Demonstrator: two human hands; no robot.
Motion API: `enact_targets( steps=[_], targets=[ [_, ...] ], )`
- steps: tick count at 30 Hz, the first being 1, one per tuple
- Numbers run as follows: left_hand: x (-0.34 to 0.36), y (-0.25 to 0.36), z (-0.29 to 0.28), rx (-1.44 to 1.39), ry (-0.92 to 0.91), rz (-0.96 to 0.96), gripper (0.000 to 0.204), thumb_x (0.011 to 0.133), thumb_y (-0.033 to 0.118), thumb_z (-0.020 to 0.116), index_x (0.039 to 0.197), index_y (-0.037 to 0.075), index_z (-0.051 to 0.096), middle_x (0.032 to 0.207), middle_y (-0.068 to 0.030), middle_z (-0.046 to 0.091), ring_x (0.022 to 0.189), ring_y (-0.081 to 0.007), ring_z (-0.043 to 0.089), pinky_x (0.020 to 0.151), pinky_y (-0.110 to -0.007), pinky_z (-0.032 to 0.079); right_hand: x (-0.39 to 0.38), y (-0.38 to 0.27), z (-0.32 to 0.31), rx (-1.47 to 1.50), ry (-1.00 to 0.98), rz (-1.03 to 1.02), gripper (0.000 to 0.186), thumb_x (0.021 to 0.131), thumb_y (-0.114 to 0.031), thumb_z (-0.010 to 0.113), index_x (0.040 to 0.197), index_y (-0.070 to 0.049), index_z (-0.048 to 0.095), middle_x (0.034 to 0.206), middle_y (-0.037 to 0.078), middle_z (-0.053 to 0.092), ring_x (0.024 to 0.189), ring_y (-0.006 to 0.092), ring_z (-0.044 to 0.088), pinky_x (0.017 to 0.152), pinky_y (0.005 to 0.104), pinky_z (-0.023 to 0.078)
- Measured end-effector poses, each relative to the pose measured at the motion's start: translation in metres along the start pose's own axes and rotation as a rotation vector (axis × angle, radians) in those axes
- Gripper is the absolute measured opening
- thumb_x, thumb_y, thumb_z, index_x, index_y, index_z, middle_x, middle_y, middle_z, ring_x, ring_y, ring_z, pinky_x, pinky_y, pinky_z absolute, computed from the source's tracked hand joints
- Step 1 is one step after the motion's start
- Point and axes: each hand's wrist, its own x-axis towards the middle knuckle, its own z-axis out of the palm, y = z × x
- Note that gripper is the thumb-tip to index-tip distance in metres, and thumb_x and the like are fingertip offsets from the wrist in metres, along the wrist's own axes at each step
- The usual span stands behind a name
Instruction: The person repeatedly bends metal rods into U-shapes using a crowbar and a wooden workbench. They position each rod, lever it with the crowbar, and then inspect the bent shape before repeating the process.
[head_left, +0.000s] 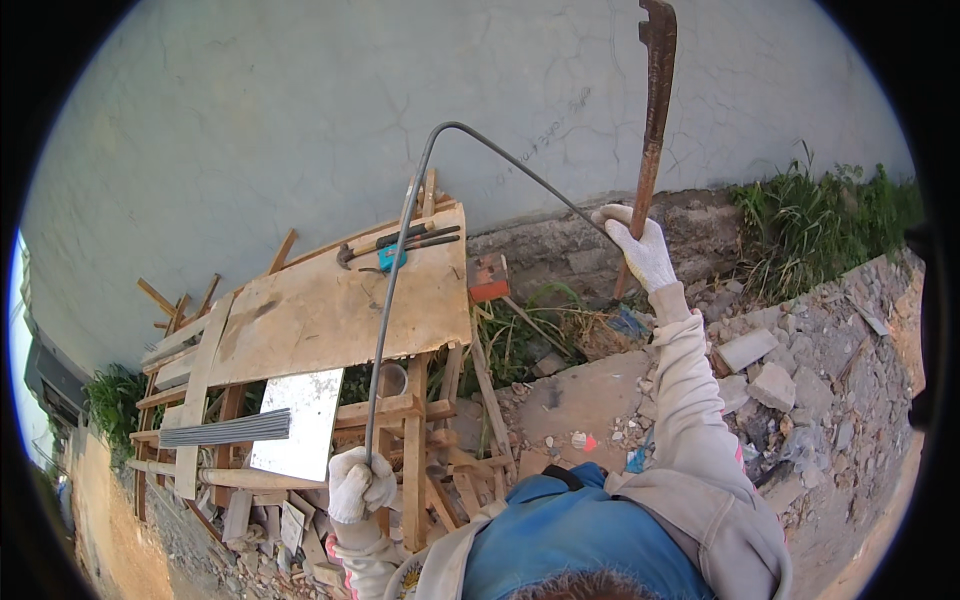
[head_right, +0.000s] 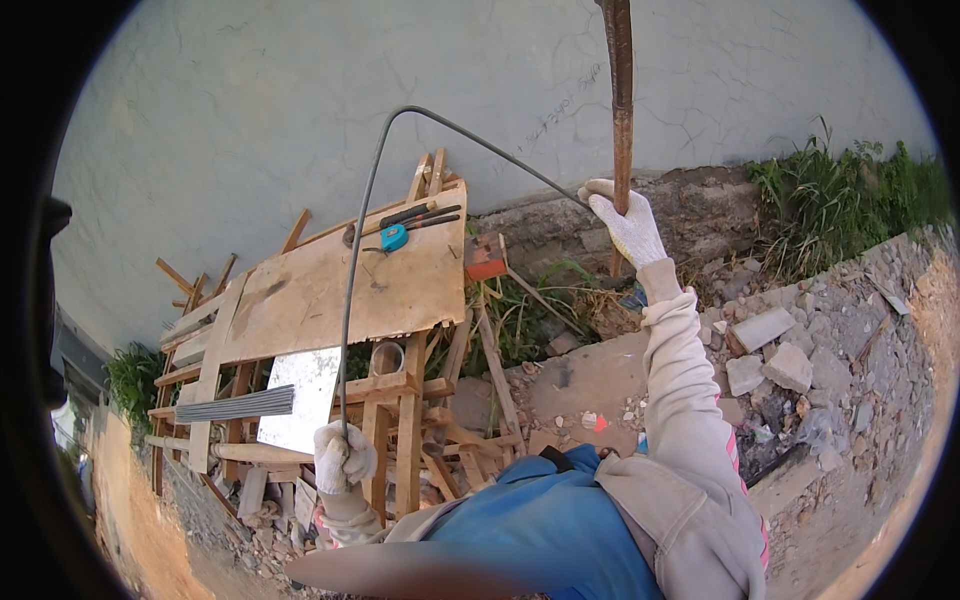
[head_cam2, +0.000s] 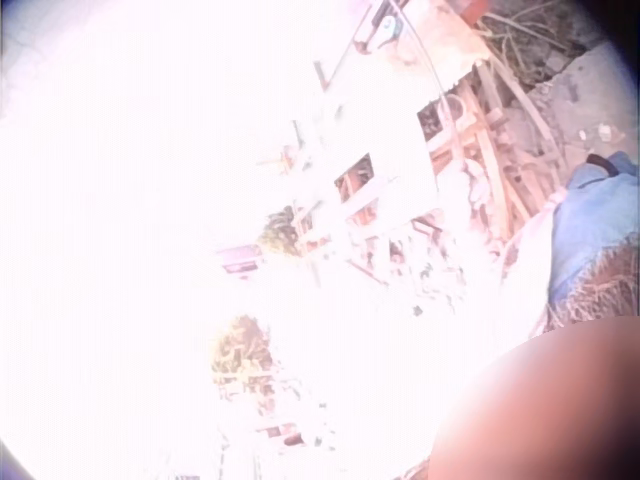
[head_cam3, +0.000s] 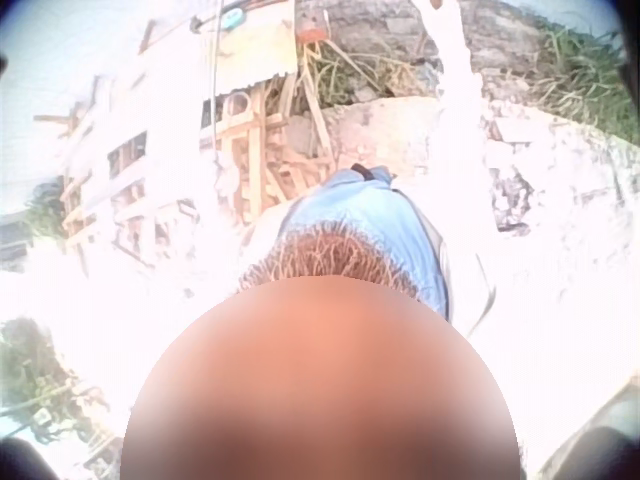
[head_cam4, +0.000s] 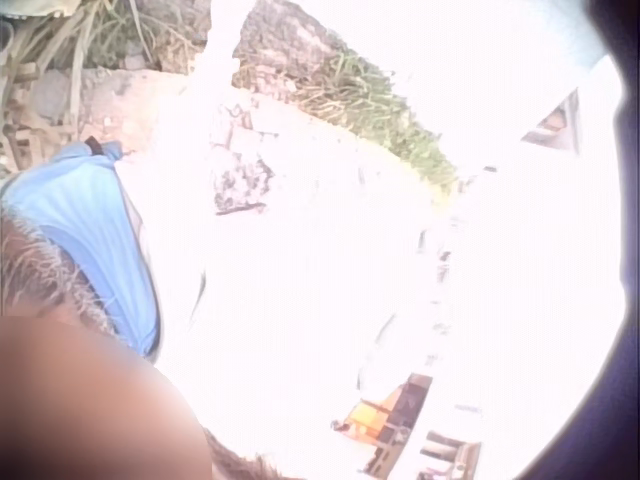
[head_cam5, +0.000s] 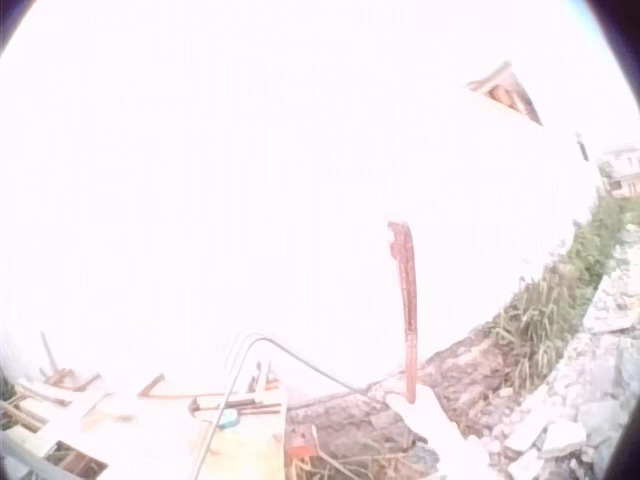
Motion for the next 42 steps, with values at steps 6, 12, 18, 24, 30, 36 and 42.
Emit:
enact_targets(
  steps=[6,12,18,24,30,36,42],
  targets=[
    [0.016,-0.025,-0.016,0.258,0.165,-0.23,0.034,0.109,0.026,0.061,0.107,-0.008,0.065,0.065,-0.0011,0.052,0.054,-0.0106,0.046,0.051,-0.027,0.038,-0.028,0.044,0.001,0.129,-0.112,0.331,0.022,0.11,-0.02,0.066,0.119,0.0,0.072,0.088,0.007,0.076,0.076,0.0137,0.072,0.069,0.0291,0.056],
    [0.042,-0.066,-0.027,1.068,0.453,-0.148,0.025,0.108,0.018,0.06,0.112,-0.004,0.071,0.076,-0.0142,0.061,0.066,-0.021,0.056,0.067,-0.037,0.049,-0.057,0.058,-0.009,0.007,-0.23,0.558,0.019,0.105,-0.02,0.072,0.108,-0.001,0.071,0.078,0.003,0.07,0.058,0.0089,0.063,0.054,0.0251,0.048],
    [0.07,-0.123,0.016,1.149,0.68,-0.206,0.027,0.106,0.019,0.065,0.123,0.0,0.074,0.107,-0.0223,0.078,0.1,-0.036,0.079,0.088,-0.04,0.059,-0.009,0.108,-0.008,-0.216,-0.404,0.517,0.02,0.103,-0.023,0.073,0.103,-0.002,0.071,0.075,0.004,0.068,0.057,0.0093,0.061,0.056,0.0289,0.047],
    [0.093,-0.132,0.07,1.372,0.776,-0.284,0.027,0.105,0.021,0.066,0.121,0.002,0.076,0.104,-0.0221,0.077,0.097,-0.0408,0.076,0.085,-0.044,0.059,0.064,0.161,0.003,-0.534,-0.605,0.257,0.028,0.1,-0.031,0.072,0.104,-0.003,0.069,0.075,0.015,0.064,0.063,0.025,0.065,0.065,0.0397,0.05],
    [0.103,-0.139,0.108,1.411,0.88,-0.314,0.025,0.104,0.021,0.068,0.119,0.004,0.076,0.101,-0.0226,0.077,0.096,-0.043,0.074,0.083,-0.047,0.059,0.103,0.188,0.014,-0.475,-0.741,0.291,0.03,0.101,-0.032,0.073,0.104,-0.002,0.069,0.077,0.016,0.063,0.065,0.0274,0.066,0.066,0.0406,0.05],
    [0.107,-0.149,0.104,1.492,0.889,-0.378,0.024,0.103,0.02,0.068,0.117,0.004,0.077,0.1,-0.0222,0.077,0.094,-0.0417,0.075,0.081,-0.045,0.059,0.102,0.197,0.017,-0.377,-0.776,0.361,0.028,0.103,-0.03,0.073,0.105,-0.003,0.068,0.075,0.012,0.062,0.06,0.0225,0.065,0.063,0.0387,0.05],
    [0.11,-0.143,0.069,1.532,0.844,-0.428,0.022,0.102,0.02,0.068,0.115,0.004,0.077,0.095,-0.0179,0.077,0.09,-0.037,0.076,0.081,-0.043,0.059,0.065,0.197,0.021,-0.408,-0.671,0.439,0.029,0.101,-0.028,0.073,0.115,-0.003,0.072,0.088,0.018,0.072,0.078,0.032,0.072,0.074,0.0406,0.055]
  ],
)
